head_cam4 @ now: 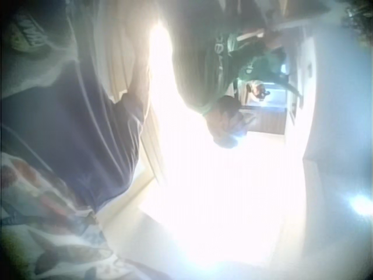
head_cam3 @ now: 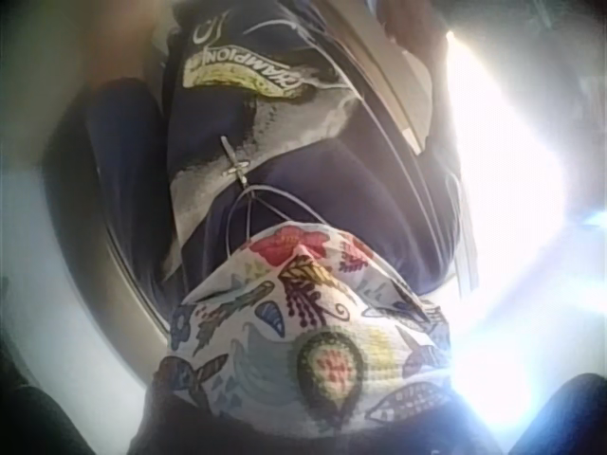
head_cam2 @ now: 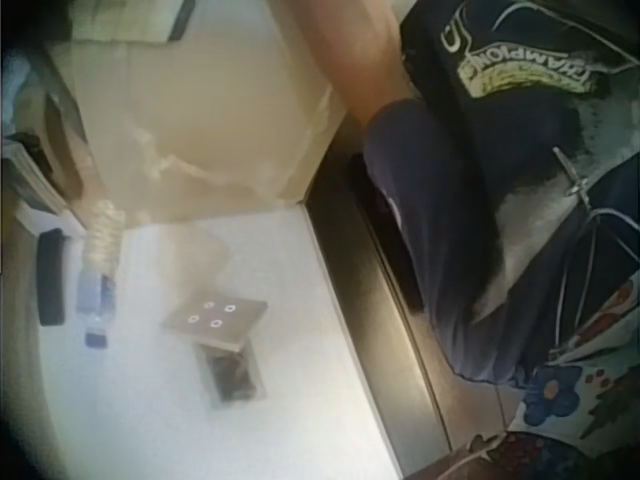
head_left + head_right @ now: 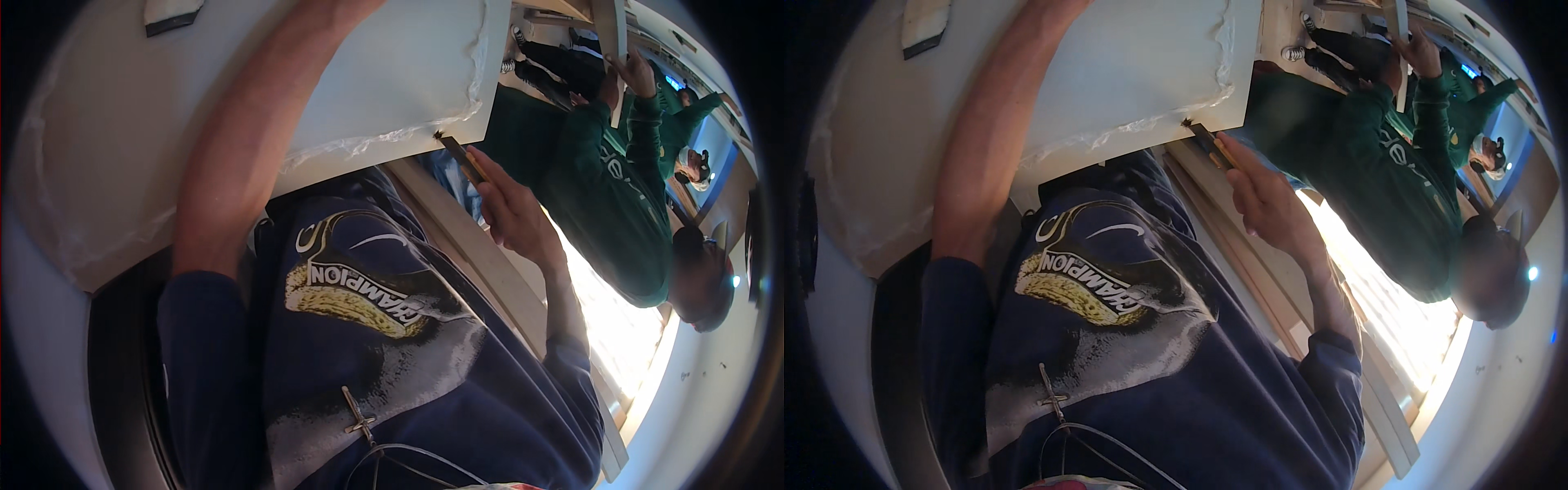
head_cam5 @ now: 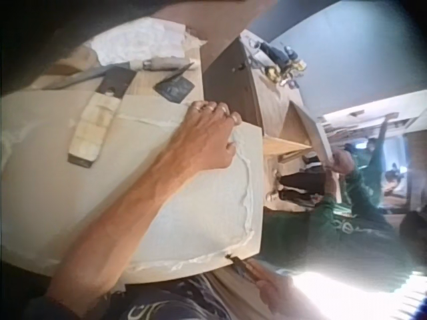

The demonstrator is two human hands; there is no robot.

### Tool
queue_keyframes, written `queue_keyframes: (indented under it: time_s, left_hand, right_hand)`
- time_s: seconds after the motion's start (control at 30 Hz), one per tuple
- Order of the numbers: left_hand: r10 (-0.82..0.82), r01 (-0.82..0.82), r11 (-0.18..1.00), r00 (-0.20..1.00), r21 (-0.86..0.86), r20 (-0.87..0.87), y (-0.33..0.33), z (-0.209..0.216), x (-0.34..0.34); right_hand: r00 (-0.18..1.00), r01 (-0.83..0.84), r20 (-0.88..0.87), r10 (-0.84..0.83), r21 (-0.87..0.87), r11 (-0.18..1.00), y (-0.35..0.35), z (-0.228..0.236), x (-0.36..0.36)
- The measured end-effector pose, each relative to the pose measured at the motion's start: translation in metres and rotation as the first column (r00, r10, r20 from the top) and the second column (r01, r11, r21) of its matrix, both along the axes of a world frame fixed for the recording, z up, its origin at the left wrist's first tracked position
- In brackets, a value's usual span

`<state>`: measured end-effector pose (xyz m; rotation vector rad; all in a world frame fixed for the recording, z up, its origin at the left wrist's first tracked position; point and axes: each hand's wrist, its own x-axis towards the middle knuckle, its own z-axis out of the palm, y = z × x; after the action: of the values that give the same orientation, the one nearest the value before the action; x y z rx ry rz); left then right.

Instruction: The person applies adhesive to the inner edges of a rectangular panel using a scraper and then uses a small block to smooth the surface before picking up the panel and placing it on a stack of other panels.

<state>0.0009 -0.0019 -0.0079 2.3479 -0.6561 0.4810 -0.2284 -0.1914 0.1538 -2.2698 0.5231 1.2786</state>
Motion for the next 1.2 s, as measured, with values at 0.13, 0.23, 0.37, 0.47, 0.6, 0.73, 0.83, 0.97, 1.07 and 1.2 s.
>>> queue_keyframes:
  time_s: [0.13, 0.23, 0.37, 0.47, 0.6, 0.73, 0.83, 0.97, 1.07, 1.2]
  left_hand:
    - [0.014, -0.014, 1.000, 1.000, -0.001, 0.000, 0.002, 0.000, 0.001]
    - [0.018, -0.018, 1.000, 1.000, -0.009, 0.006, 0.000, -0.001, 0.000]
    - [-0.005, 0.005, 1.000, 1.000, -0.022, -0.012, -0.007, -0.002, 0.000]
    - [0.015, -0.015, 1.000, 1.000, -0.025, 0.004, -0.008, -0.001, -0.003]
    - [0.020, -0.020, 0.999, 1.000, -0.030, -0.015, 0.002, -0.003, -0.002]
    - [-0.023, 0.023, 0.999, 1.000, -0.039, -0.004, 0.000, -0.006, 0.003]
    - [-0.035, 0.035, 0.999, 0.999, -0.032, -0.004, 0.007, 0.001, 0.008]
    - [-0.033, 0.034, 0.999, 0.999, -0.027, 0.019, 0.007, -0.015, 0.018]
    - [-0.044, 0.044, 0.999, 0.999, -0.010, 0.012, 0.007, -0.018, 0.026]
    - [-0.039, 0.039, 0.999, 0.999, 0.000, 0.029, 0.012, -0.010, 0.040]
  right_hand:
    - [1.000, -0.019, -0.015, 0.020, 0.023, 1.000, 0.004, 0.001, 0.007]
    - [0.996, 0.029, -0.083, -0.024, 0.057, 0.998, 0.002, -0.001, 0.009]
    - [0.980, 0.144, -0.150, -0.130, 0.089, 0.986, -0.002, -0.007, 0.006]
    - [0.973, 0.192, -0.154, -0.174, 0.111, 0.975, -0.003, -0.009, -0.001]
    - [0.964, 0.248, -0.125, -0.233, 0.122, 0.961, 0.006, -0.014, -0.006]
    - [0.964, 0.265, -0.028, -0.264, 0.129, 0.955, 0.012, -0.024, -0.020]
    - [0.948, 0.307, 0.006, -0.319, 0.253, 0.918, 0.012, -0.025, -0.026]
    - [0.947, -0.151, 0.296, 0.123, 0.074, 0.986, -0.007, -0.047, -0.018]
    - [0.824, -0.422, 0.345, 0.450, -0.159, 0.893, -0.004, -0.039, 0.003]
    - [0.827, -0.458, 0.263, 0.497, -0.197, 0.867, 0.001, -0.028, 0.029]
